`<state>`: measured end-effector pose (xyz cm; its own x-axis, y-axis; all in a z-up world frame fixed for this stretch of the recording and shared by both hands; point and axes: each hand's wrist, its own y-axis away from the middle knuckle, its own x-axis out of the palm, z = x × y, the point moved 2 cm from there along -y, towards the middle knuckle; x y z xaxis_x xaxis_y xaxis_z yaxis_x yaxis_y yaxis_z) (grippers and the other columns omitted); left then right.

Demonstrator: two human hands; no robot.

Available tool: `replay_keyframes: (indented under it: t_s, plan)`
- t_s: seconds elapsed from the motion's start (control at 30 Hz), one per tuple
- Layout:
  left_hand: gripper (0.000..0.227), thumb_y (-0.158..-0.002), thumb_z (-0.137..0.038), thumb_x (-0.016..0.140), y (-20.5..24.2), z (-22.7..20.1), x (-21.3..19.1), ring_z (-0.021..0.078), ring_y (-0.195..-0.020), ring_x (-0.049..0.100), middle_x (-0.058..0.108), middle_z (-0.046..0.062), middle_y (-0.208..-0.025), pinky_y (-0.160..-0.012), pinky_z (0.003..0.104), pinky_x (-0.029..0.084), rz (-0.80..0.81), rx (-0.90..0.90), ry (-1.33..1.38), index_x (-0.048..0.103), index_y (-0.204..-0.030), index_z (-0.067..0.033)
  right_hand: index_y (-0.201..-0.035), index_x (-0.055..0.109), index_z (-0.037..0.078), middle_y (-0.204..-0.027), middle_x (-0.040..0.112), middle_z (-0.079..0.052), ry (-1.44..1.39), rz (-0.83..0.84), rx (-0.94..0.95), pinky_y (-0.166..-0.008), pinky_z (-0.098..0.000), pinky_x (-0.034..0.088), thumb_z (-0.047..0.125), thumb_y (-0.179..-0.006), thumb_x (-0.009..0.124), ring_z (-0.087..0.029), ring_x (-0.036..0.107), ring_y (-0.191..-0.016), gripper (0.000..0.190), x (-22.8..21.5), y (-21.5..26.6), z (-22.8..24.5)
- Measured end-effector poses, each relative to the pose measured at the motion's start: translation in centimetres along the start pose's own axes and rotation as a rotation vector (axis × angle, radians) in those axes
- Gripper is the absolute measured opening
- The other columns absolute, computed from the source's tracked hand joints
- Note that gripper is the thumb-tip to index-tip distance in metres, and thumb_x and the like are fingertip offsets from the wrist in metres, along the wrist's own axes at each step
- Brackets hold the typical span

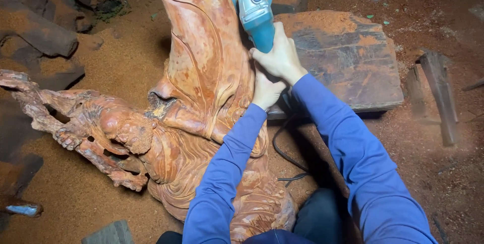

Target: Sanding a large, intricate wooden sculpture using an electric angle grinder with a sanding disc.

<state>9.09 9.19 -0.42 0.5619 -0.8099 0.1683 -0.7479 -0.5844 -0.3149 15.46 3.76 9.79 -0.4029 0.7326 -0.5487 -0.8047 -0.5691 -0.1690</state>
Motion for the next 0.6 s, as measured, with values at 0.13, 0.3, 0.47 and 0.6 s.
replay_keyframes:
  t_s: [0.13,0.3,0.47,0.6]
  plan:
    - [0.099,-0.059,-0.002,0.088,0.3,-2.4,0.9,0.0340,-0.138,0.044,0.049,0.022,-0.142,-0.123,0.056,0.030,-0.029,-0.051,-0.073,0.036,-0.144,-0.0009,-0.125,0.044,0.010,-0.120,0.065,-0.031,-0.087,0.021,0.006,-0.096,-0.0629,0.051,0.036,-0.083,0.081,-0.053,0.061,-0.119,0.062,-0.1,0.2,0.1]
    - [0.098,-0.060,-0.002,0.086,-0.4,-2.9,0.6,0.0308,-0.139,0.044,0.050,0.019,-0.143,-0.124,0.054,0.030,-0.031,-0.049,-0.118,0.036,-0.144,-0.0028,-0.126,0.047,0.009,-0.119,0.066,-0.031,-0.112,0.008,-0.016,-0.097,-0.0614,0.051,0.034,-0.081,0.081,-0.053,0.062,-0.118,0.061,-0.6,-0.2,1.4]
    - [0.095,-0.059,0.002,0.082,1.0,-2.9,1.6,0.0365,-0.138,0.042,0.047,0.025,-0.141,-0.123,0.057,0.028,-0.054,-0.024,-0.171,0.035,-0.142,0.0005,-0.124,0.048,0.010,-0.118,0.067,-0.030,-0.102,0.034,0.011,-0.098,-0.0622,0.051,0.040,-0.077,0.083,-0.051,0.062,-0.118,0.066,0.1,0.0,-1.4]
    - [0.112,-0.060,-0.008,0.082,1.8,-3.7,1.5,0.0355,-0.151,0.028,0.032,0.025,-0.158,-0.130,0.049,0.020,-0.017,-0.172,-0.263,0.020,-0.153,-0.0014,-0.119,0.053,0.009,-0.114,0.068,-0.026,-0.187,0.003,0.009,-0.095,-0.0596,0.051,0.036,-0.076,0.085,-0.048,0.064,-0.115,0.060,0.8,0.3,-3.0]
